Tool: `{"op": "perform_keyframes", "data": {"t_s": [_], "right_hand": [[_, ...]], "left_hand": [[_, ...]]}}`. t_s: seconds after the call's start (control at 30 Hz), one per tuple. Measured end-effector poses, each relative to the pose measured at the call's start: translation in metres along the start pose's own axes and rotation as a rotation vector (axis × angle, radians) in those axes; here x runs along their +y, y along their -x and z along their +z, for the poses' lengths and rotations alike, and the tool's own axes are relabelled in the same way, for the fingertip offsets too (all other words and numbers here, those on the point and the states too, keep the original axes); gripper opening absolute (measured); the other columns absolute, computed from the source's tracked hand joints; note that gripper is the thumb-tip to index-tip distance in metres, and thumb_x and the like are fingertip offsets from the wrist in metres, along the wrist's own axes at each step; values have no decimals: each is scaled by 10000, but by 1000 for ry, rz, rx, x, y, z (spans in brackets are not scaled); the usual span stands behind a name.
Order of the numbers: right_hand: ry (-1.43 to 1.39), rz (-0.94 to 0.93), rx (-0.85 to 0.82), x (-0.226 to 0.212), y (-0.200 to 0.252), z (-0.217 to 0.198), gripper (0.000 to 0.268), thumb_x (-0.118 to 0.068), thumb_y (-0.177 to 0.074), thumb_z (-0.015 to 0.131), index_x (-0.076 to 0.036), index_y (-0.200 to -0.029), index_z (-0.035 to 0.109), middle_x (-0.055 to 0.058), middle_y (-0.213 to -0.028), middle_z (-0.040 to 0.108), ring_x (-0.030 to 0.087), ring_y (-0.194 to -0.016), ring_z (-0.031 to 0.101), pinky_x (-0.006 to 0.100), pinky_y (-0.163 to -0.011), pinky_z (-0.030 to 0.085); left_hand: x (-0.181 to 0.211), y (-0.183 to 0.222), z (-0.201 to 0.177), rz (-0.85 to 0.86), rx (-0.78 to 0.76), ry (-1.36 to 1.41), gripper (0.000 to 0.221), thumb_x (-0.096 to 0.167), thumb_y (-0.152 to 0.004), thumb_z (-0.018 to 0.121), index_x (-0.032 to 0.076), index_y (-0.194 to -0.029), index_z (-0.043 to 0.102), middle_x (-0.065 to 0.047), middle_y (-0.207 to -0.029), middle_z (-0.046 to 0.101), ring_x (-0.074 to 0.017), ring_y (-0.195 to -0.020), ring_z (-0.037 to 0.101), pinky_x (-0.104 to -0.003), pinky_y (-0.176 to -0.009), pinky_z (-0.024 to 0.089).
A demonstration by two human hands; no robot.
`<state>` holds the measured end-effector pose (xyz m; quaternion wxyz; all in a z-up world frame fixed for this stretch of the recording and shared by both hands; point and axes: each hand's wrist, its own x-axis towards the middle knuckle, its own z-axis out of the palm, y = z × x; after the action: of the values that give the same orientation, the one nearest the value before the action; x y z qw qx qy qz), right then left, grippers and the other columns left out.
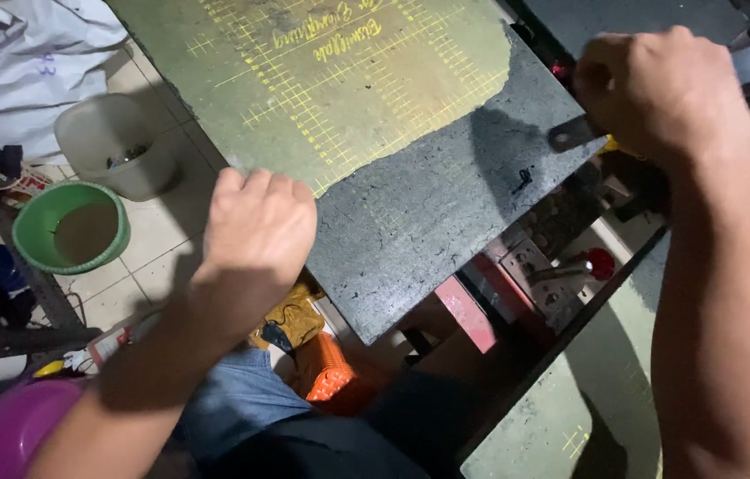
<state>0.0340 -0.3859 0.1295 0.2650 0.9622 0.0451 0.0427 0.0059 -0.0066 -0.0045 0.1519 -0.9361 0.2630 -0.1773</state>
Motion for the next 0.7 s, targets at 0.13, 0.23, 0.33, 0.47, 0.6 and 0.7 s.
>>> {"op": "perform_keyframes", "data": {"t_s": [0.13,0.23,0.33,0.47,0.6,0.7], "right_hand": [[13,-105,24,-46,3,-40,369,-567,-1175,557,-251,-1074,718,17,-800,767,285,-700,771,427,-595,622],[-362,-327,198,-86,8,-70,72,-146,-1003,646,-182,-945,666,48,-807,720,350,-716,698,475,-606,502],[-559,-589,179,-127,8,-91,164,-225,-1063,715,-115,-976,801,47,-759,803,199,-526,741,317,-409,550],[-688,-628,2,-170,0,-81,96,-149,-941,730,-141,-1011,794,24,-904,820,209,-692,786,357,-588,635],[-726,-480,-99,-211,-11,-50,160,-305,-849,750,-292,-1004,789,-42,-820,798,242,-825,775,455,-738,611],[-777,-440,-161,-220,-17,-40,199,-324,-862,730,-275,-1049,776,-33,-837,800,277,-872,769,467,-767,600]], "left_hand": [[-11,-10,-3,27,-209,155,188,68,-914,544,138,-881,715,-33,-811,723,-233,-789,669,-396,-823,466],[-29,-9,-3,-64,-266,586,139,53,-698,530,116,-585,583,-37,-623,605,-290,-700,622,-444,-874,478],[-37,-5,0,-116,-261,773,177,200,-838,599,203,-661,589,-6,-739,685,-347,-782,654,-500,-752,502],[-40,-3,-1,-116,-217,943,171,142,-893,579,158,-730,631,-11,-803,714,-260,-816,671,-480,-840,502],[-47,-1,-9,-128,-194,1114,170,144,-901,611,83,-743,619,-58,-691,608,-319,-729,652,-455,-768,503],[-55,-4,-23,-194,-272,1205,170,162,-931,581,78,-824,684,-46,-685,624,-261,-705,647,-417,-725,522]]}}
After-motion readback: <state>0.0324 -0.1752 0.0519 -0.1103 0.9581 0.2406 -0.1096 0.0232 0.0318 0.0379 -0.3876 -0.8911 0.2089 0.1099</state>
